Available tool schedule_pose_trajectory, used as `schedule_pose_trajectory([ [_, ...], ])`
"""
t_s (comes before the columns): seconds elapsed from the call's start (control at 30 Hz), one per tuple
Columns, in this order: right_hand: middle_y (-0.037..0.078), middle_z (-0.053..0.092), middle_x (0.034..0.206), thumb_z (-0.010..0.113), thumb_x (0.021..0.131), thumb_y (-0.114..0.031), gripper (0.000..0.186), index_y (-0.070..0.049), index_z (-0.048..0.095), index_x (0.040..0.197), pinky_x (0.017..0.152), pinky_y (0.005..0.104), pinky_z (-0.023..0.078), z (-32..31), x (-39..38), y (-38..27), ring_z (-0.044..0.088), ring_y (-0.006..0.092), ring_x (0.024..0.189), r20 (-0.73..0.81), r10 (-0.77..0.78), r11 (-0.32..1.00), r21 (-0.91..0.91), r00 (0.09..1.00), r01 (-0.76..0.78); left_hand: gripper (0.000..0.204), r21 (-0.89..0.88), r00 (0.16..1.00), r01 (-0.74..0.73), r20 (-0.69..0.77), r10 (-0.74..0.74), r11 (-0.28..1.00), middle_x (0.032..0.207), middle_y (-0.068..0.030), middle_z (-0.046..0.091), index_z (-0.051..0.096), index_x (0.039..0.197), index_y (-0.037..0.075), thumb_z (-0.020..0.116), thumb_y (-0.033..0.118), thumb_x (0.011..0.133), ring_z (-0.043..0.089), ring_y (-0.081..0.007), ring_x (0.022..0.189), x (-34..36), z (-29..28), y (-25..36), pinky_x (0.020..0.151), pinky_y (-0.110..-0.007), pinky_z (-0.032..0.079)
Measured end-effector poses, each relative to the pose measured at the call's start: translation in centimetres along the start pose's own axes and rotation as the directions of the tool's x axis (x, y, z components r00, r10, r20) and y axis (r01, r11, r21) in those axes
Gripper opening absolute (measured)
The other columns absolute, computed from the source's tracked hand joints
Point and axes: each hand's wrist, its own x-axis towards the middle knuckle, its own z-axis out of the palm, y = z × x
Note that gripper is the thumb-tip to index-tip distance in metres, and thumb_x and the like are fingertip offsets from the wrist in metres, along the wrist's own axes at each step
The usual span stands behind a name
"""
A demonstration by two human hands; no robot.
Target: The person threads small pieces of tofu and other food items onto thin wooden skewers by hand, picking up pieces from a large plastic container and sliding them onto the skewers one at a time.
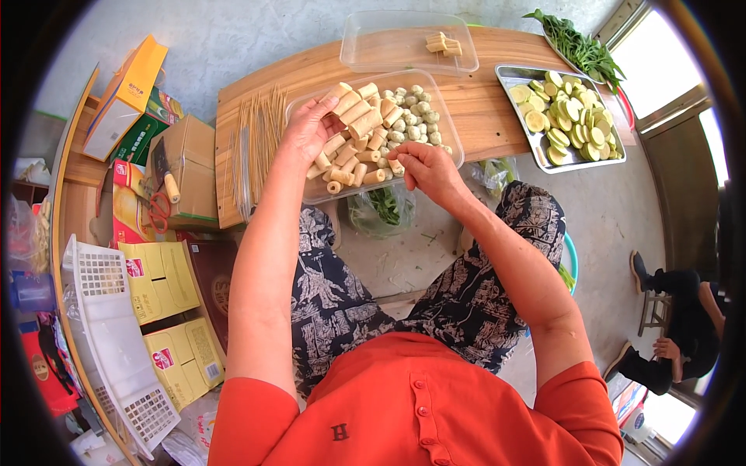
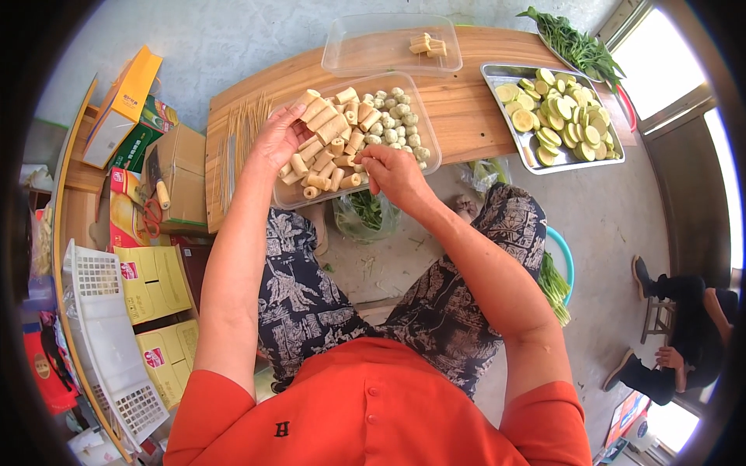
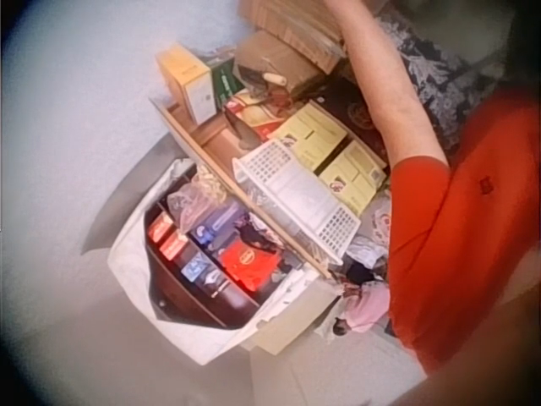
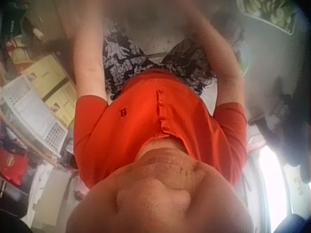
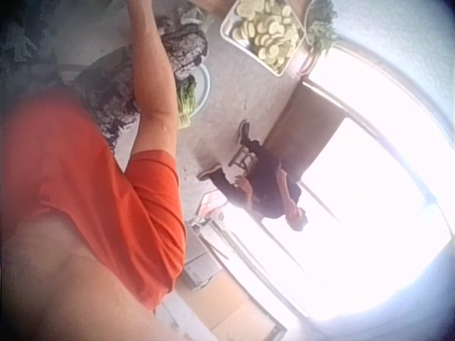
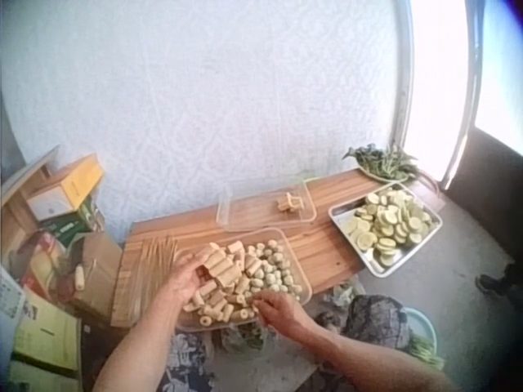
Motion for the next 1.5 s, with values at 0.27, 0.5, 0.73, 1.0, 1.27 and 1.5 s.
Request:
schedule_pose_trajectory([
  [0.27,-0.002,0.051,0.052,0.050,0.094,-0.014,0.019,-0.004,0.065,0.098,0.048,0.0219,0.037,0.4,0.0,-0.3,0.046,0.0042,0.049,-0.050,-0.019,1.000,-0.015,0.999,0.018,0.028,-0.001,0.998,0.010,0.054,-0.009,1.000,0.100,-0.0088,0.063,0.057,0.109,0.002,0.066,0.013,0.084,0.063,-0.0198,0.089,0.0,-0.3,0.0,0.081,-0.035,0.053],
  [0.5,-0.003,0.052,0.053,0.051,0.094,-0.014,0.018,-0.004,0.065,0.098,0.048,0.0211,0.037,0.9,0.2,0.4,0.047,0.0038,0.050,-0.070,-0.011,1.000,0.025,0.997,0.013,0.028,0.064,0.999,0.002,0.042,-0.005,0.998,0.100,-0.0090,0.063,0.057,0.109,0.002,0.066,0.012,0.084,0.063,-0.0187,0.089,-0.3,0.6,0.0,0.080,-0.034,0.053],
  [0.73,-0.003,0.053,0.054,0.051,0.094,-0.016,0.018,-0.006,0.065,0.100,0.045,0.0202,0.033,0.9,0.6,0.3,0.042,0.0033,0.048,-0.076,0.010,0.997,0.077,0.997,-0.004,0.036,0.001,0.997,0.018,0.070,-0.018,1.000,0.107,-0.0106,0.061,0.054,0.113,0.001,0.069,0.011,0.081,0.062,-0.0214,0.096,-0.8,1.5,0.1,0.086,-0.038,0.053],
  [1.0,0.002,0.057,0.054,0.053,0.090,-0.014,0.021,0.001,0.064,0.098,0.049,0.0250,0.041,1.1,0.9,0.1,0.051,0.0080,0.051,-0.065,0.038,0.991,0.127,0.997,-0.029,0.045,0.055,0.994,-0.108,0.040,0.106,0.993,0.113,-0.0117,0.056,0.046,0.120,0.003,0.069,0.007,0.081,0.062,-0.0241,0.097,-0.7,1.9,-0.7,0.078,-0.038,0.057],
  [1.27,0.003,0.055,0.055,0.053,0.089,-0.016,0.020,0.000,0.063,0.096,0.050,0.0263,0.041,0.7,0.1,-1.1,0.052,0.0088,0.052,-0.048,0.000,1.000,-0.005,0.999,0.000,0.039,0.082,0.984,-0.167,-0.054,0.171,0.983,0.106,-0.0102,0.060,0.050,0.117,0.003,0.067,0.004,0.082,0.062,-0.0223,0.094,0.0,0.3,-0.2,0.076,-0.036,0.058],
  [1.5,0.003,0.055,0.055,0.052,0.089,-0.014,0.019,0.001,0.063,0.092,0.049,0.0261,0.043,1.1,0.3,-0.5,0.053,0.0094,0.051,-0.145,-0.076,0.996,0.038,0.986,0.082,0.037,0.022,0.992,-0.124,-0.035,0.125,0.992,0.102,-0.0098,0.060,0.050,0.114,0.003,0.067,0.016,0.084,0.062,-0.0204,0.088,-0.2,-0.2,0.0,0.071,-0.035,0.056],
])
